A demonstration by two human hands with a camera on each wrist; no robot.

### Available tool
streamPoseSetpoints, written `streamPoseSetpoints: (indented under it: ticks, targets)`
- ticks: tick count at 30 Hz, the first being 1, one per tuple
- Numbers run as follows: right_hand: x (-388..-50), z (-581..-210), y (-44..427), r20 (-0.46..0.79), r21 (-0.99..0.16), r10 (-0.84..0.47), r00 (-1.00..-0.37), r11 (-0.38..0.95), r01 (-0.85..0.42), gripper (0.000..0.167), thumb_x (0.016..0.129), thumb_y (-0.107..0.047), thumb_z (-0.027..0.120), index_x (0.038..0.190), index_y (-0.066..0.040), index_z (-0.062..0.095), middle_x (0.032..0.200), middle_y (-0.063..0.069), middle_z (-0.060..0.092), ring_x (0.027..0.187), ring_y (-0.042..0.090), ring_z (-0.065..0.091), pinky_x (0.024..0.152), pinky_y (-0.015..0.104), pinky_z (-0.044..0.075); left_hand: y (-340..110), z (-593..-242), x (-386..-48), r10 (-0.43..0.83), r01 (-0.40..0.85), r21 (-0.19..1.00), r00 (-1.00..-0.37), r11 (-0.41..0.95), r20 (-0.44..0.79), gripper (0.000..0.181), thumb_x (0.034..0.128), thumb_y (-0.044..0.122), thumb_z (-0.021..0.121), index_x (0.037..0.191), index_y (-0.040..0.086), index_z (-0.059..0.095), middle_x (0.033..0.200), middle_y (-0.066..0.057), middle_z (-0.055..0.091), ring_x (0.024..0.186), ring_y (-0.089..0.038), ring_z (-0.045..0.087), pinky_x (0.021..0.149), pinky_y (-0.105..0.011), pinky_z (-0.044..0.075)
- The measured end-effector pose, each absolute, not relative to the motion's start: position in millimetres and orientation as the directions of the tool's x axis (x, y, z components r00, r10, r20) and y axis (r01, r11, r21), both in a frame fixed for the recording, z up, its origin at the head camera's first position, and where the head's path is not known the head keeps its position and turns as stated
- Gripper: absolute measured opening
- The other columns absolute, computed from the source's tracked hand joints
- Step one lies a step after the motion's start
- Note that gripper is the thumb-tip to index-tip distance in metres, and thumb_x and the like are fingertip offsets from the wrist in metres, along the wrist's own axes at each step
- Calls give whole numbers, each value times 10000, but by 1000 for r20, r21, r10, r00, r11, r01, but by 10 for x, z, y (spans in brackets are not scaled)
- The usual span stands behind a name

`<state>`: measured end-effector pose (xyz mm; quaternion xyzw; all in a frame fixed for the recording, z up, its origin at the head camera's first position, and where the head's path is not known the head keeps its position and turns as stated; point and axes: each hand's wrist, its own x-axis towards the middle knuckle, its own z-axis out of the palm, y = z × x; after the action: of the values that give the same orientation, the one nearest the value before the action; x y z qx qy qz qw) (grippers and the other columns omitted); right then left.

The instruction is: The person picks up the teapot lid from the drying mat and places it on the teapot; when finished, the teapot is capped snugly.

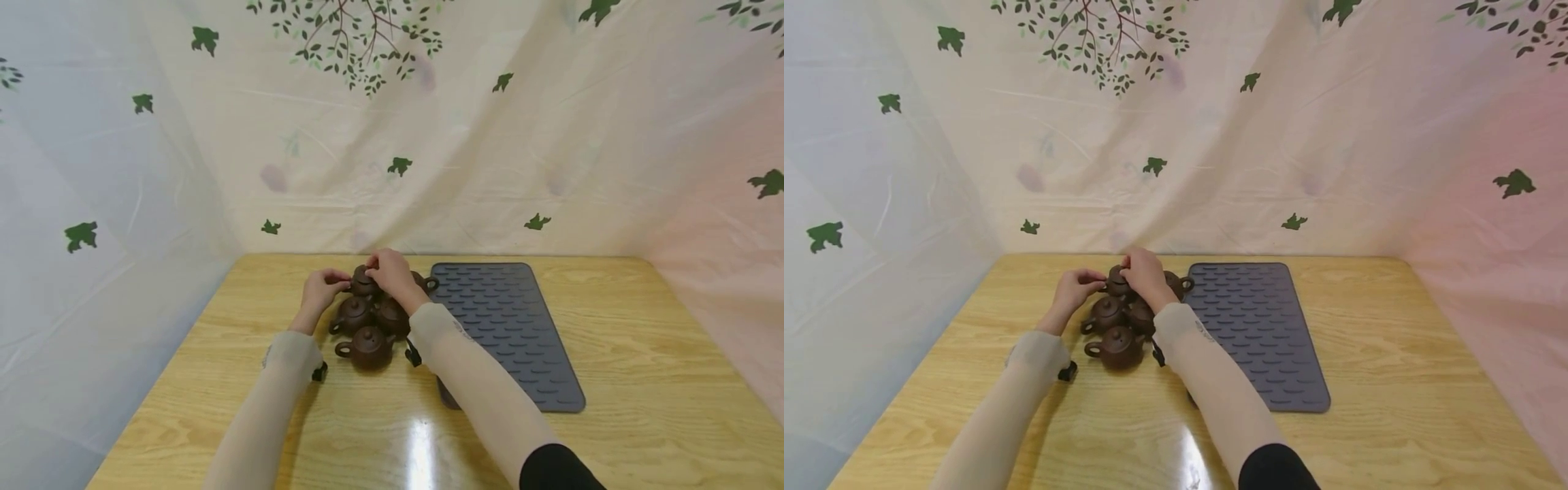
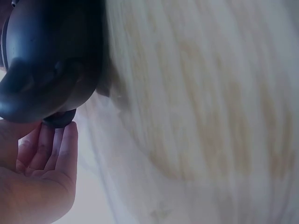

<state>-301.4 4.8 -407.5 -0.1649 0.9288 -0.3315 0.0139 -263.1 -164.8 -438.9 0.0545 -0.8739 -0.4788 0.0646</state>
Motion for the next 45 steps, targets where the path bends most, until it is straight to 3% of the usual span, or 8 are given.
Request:
streamPoseSetpoints:
  ticks: [13,21,32,45]
  targets:
    - [-3008,-3937,28,65,-501,-381,-922,787,-361,147,982,-193,627,1078,-102,693,1107,70,691,947,216,651,846,378,565,-1654,-4374,-2618,-148,-34,849,-988,527,52,173,937,103,681,1072,15,744,1100,-195,733,1026,-320,688,911,-425,551]
    - [-3033,-3935,14,65,-488,-382,-922,794,-363,83,965,-180,641,995,-104,659,1003,63,672,840,209,606,753,359,521,-1639,-4348,-2641,-141,-34,854,-989,519,46,166,931,90,686,1059,2,744,1077,-194,737,1010,-318,690,882,-400,560]
    - [-3065,-3967,48,31,-542,-419,-908,755,-367,223,971,-227,658,1179,-146,653,1218,48,669,1091,233,636,906,387,547,-1683,-4352,-2694,-147,-37,828,-988,559,55,160,926,108,700,1047,18,753,1067,-179,744,1014,-297,687,847,-366,529]
    - [-3158,-3907,-36,38,-544,-348,-937,779,-311,162,968,-217,663,1105,-132,679,1122,63,694,998,234,651,839,372,555,-1759,-4352,-2882,-115,-21,838,-992,546,50,152,929,96,693,1045,20,755,1064,-184,744,1008,-306,695,889,-411,554]
